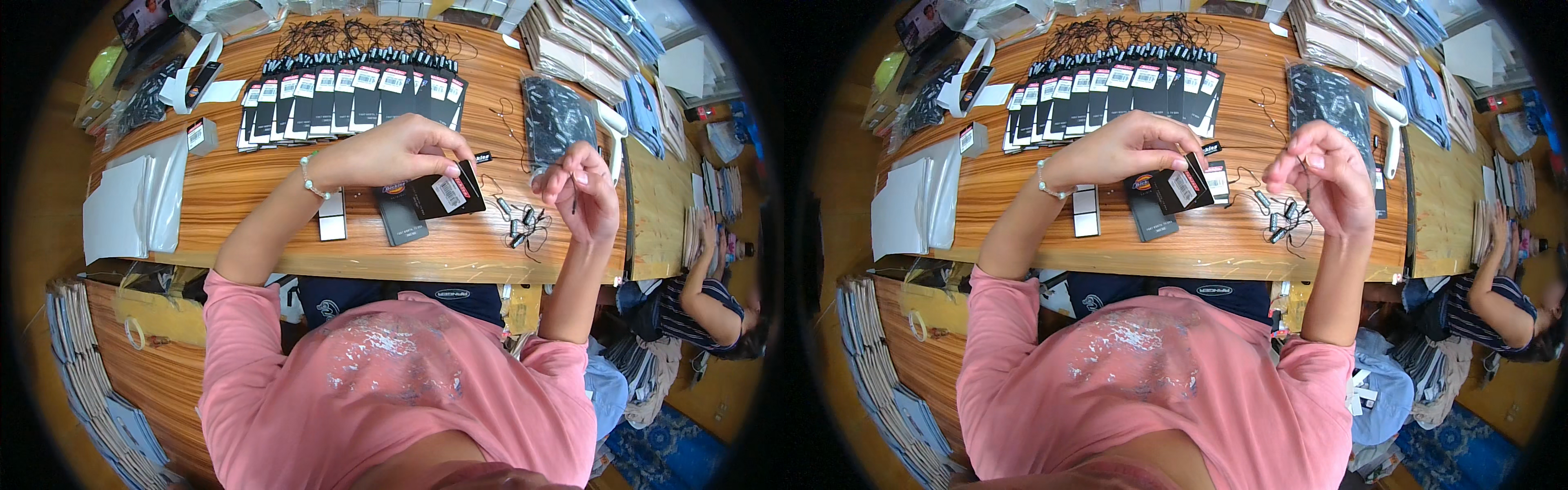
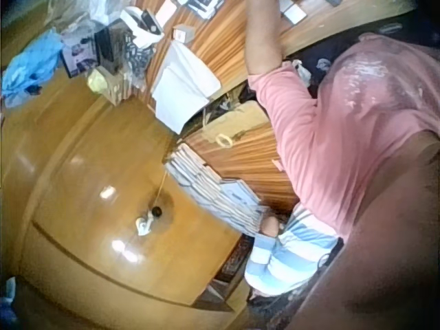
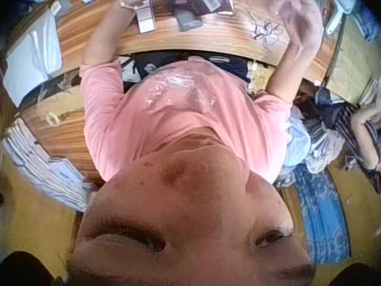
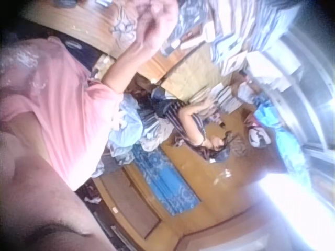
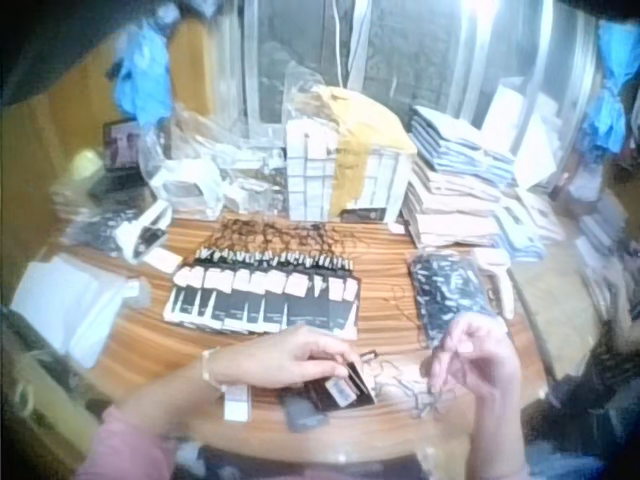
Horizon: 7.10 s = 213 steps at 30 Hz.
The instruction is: The person sorts through garment tags and attaches them to black strings by hand at a wooden desk.
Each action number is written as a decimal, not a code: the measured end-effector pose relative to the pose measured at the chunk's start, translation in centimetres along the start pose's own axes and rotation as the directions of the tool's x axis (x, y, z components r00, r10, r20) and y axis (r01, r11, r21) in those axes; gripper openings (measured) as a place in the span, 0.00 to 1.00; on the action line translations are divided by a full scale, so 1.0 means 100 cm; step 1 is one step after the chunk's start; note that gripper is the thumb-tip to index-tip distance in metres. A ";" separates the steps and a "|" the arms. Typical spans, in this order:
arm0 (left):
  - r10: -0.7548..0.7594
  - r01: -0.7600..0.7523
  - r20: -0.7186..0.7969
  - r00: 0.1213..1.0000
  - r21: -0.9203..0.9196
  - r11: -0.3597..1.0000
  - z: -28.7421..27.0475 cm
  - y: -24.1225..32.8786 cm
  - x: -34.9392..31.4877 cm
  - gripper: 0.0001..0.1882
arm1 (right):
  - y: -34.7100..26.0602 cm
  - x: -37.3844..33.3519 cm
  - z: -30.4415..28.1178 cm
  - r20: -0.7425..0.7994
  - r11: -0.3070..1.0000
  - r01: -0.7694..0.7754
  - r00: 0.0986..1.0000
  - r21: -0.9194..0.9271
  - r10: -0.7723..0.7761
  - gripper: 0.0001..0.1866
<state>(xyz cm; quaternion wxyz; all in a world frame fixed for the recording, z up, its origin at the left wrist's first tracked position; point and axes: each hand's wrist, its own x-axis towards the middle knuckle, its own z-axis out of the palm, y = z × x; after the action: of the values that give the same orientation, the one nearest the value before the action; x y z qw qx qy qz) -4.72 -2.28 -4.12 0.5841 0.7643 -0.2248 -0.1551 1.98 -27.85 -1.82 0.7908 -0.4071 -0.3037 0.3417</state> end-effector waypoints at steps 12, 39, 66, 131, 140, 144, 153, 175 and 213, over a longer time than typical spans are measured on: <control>0.189 -0.228 -0.217 0.958 -0.168 0.959 -0.029 0.028 0.014 0.09 | -0.027 0.076 0.040 0.009 0.915 0.380 0.924 -0.138 -0.382 0.09; 0.326 -0.185 -0.799 0.505 0.269 0.945 -0.068 0.032 -0.008 0.10 | 0.045 0.136 0.069 -0.127 0.487 0.201 0.819 -0.850 -0.560 0.05; 0.388 -0.058 -0.755 0.529 0.424 0.904 -0.052 0.034 0.001 0.06 | 0.050 0.143 0.061 0.143 0.119 0.309 0.706 -0.944 -0.693 0.03; 0.680 0.046 -0.428 0.595 0.863 0.502 -0.050 0.049 -0.016 0.08 | 0.047 0.143 0.042 -0.033 0.997 -0.001 0.999 -0.071 -0.001 0.07; 0.720 0.005 -0.241 0.651 0.950 0.314 -0.015 0.029 -0.043 0.09 | 0.045 0.142 0.042 -0.101 0.952 0.186 0.971 -0.244 -0.216 0.09; 0.658 0.004 -0.367 0.658 0.875 0.485 0.026 -0.004 -0.055 0.09 | 0.035 0.133 0.055 -0.018 0.973 0.122 0.992 -0.198 -0.128 0.08; 0.187 -0.109 -0.796 0.575 0.153 0.982 0.048 -0.033 -0.086 0.15 | 0.052 0.130 0.062 0.196 0.997 -0.061 0.978 -0.052 0.070 0.06; -0.219 0.295 -0.838 0.500 -0.072 0.953 0.014 -0.065 -0.123 0.16 | 0.047 0.121 0.078 0.259 0.930 0.096 0.966 -0.354 -0.002 0.12; 0.297 0.291 -0.837 0.460 0.458 0.840 0.009 0.055 -0.062 0.10 | 0.073 0.121 0.093 0.079 0.736 0.358 0.920 -0.575 -0.385 0.06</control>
<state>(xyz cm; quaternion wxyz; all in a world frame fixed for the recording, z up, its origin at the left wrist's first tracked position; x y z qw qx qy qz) -11.30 -0.97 0.80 0.3718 0.8616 0.0773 0.3368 -0.19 -11.10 -1.08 0.6876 -0.5667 -0.4500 0.0592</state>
